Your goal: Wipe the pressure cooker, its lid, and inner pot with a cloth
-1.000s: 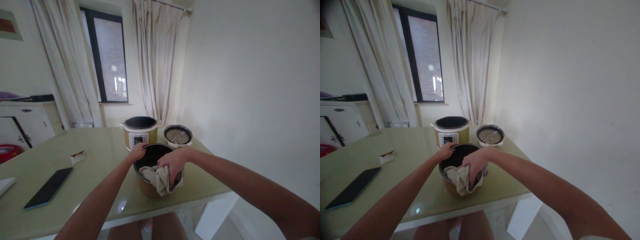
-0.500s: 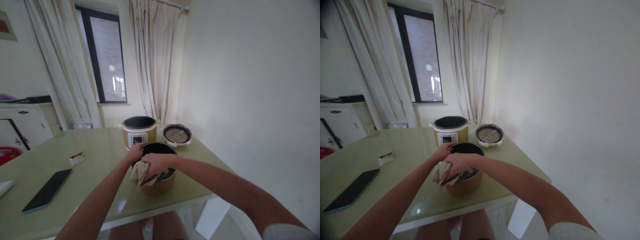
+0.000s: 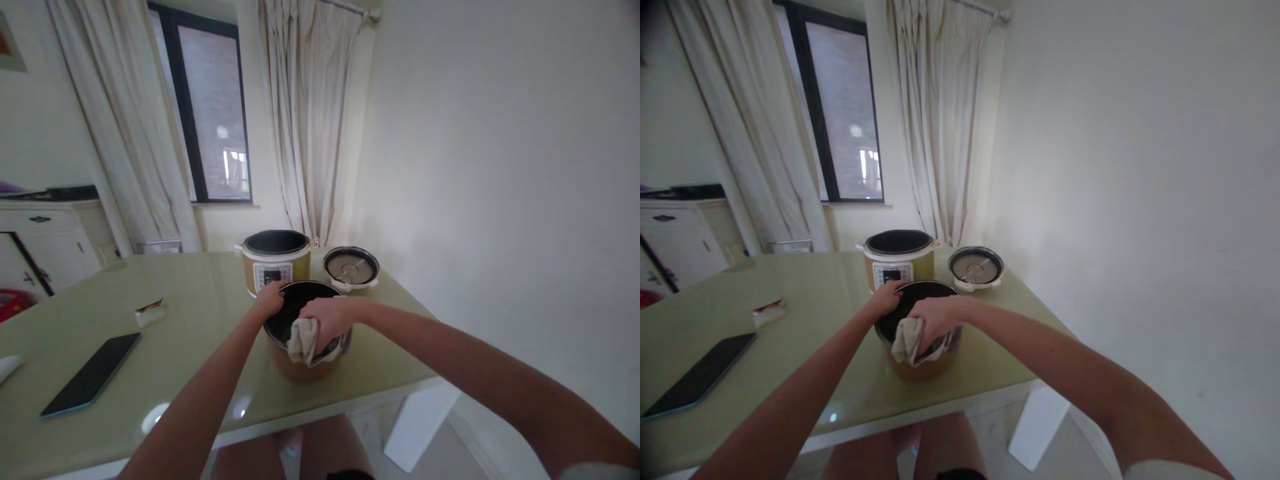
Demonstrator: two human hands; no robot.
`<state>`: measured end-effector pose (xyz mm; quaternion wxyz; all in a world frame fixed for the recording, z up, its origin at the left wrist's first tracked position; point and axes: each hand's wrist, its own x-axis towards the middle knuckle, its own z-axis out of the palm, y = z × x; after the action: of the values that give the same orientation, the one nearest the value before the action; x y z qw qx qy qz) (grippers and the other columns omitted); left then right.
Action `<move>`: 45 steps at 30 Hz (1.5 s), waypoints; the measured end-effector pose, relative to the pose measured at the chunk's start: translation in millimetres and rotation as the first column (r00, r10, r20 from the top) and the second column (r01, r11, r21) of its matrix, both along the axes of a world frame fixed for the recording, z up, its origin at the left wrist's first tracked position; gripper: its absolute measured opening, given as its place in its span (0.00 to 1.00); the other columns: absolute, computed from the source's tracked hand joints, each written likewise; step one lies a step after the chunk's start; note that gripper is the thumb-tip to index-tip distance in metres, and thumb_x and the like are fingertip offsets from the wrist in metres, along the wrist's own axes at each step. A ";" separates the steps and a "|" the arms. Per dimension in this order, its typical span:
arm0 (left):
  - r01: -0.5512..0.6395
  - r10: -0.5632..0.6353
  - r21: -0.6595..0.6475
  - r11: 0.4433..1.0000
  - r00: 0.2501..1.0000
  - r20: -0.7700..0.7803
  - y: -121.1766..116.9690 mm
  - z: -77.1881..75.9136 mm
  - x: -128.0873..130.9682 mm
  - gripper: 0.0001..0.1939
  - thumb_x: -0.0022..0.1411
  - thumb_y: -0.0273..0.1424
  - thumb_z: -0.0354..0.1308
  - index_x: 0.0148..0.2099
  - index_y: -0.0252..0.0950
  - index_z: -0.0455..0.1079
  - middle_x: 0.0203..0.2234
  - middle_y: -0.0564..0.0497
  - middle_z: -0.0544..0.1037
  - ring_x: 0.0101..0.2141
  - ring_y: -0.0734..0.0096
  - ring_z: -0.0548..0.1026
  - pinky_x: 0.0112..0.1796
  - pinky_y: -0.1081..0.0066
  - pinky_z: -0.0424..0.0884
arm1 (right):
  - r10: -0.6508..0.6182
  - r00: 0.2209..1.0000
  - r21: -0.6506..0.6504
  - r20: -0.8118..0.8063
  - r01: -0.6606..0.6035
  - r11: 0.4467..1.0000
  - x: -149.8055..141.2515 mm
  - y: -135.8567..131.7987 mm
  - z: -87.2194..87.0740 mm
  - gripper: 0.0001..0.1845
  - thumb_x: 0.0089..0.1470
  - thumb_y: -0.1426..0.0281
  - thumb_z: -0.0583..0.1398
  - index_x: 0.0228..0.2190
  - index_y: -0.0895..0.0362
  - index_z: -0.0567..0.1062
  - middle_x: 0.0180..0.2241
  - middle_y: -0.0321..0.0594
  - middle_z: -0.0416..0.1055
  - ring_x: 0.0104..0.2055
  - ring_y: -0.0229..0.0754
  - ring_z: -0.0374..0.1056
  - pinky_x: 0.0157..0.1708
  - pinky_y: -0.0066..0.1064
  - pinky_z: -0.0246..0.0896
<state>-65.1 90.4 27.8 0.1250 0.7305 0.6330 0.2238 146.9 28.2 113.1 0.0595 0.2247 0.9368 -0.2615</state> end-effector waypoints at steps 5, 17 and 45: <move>0.065 -0.065 -0.006 0.998 0.998 -0.024 1.3 1.1 -0.9 0.27 0.66 0.22 0.55 0.64 0.39 0.75 0.57 0.45 0.81 0.58 0.59 0.77 0.60 0.66 0.69 | -0.082 0.952 -0.179 -0.296 0.029 0.983 -55.2 -12.0 -26.8 0.14 0.47 0.67 0.74 0.37 0.55 0.82 0.39 0.35 0.82 0.40 0.42 0.73 0.41 0.29 0.66; -0.026 0.026 0.002 1.000 0.999 -0.033 -7.2 1.3 -1.1 0.25 0.67 0.23 0.54 0.64 0.38 0.75 0.57 0.40 0.81 0.59 0.54 0.76 0.62 0.60 0.67 | 0.055 0.955 -0.007 0.290 -0.056 0.998 24.7 22.1 17.4 0.21 0.30 0.69 0.77 0.32 0.57 0.84 0.26 0.28 0.76 0.31 0.39 0.69 0.33 0.28 0.58; 0.083 -0.084 -0.016 0.996 0.994 -0.064 -2.9 1.6 3.5 0.26 0.69 0.23 0.53 0.67 0.37 0.72 0.60 0.40 0.78 0.60 0.54 0.75 0.62 0.62 0.66 | -0.041 0.936 0.446 0.349 -0.127 0.886 -30.8 46.6 -47.2 0.19 0.40 0.81 0.71 0.37 0.55 0.84 0.43 0.44 0.82 0.47 0.54 0.76 0.45 0.39 0.67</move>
<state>-61.6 87.4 29.4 0.1184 0.7624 0.6070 0.1903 116.1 74.9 66.0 0.1751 0.2540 0.9511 0.0144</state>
